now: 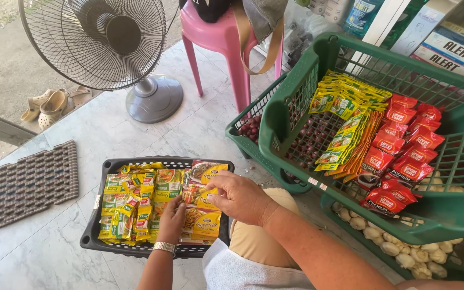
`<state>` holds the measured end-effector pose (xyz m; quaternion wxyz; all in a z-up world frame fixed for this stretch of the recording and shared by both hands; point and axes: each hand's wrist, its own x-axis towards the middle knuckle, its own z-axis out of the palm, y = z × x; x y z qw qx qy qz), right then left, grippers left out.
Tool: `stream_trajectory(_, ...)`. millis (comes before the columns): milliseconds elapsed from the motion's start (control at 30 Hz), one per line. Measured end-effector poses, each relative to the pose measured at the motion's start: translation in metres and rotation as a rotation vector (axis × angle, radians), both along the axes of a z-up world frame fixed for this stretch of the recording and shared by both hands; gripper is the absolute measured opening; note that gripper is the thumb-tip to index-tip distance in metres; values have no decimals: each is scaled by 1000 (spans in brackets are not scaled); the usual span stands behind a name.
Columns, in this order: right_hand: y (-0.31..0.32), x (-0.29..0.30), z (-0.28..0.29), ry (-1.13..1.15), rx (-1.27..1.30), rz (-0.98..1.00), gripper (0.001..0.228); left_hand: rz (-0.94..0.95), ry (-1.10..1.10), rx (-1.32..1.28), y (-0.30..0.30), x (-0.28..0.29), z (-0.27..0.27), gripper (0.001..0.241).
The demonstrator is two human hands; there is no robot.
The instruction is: The person organizes food packets and other items by moving them between plastic crates and shelves by hand.
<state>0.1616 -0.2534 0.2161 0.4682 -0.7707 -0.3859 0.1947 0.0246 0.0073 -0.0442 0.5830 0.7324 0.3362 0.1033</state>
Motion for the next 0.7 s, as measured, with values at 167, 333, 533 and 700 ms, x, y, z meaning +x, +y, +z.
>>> stream_trajectory(167,2,1,3,4,7,13,22,-42,251,374,-33,10,36,64)
stream_trajectory(333,3,-1,4,4,-3,6,21,-70,298,597,-42,12,57,67)
stream_trajectory(533,4,-1,5,13,-16,-2,21,-71,213,539,-42,10,73,69)
stream_trajectory(700,5,0,9,26,-26,10,21,15,261,253,-27,13,78,82)
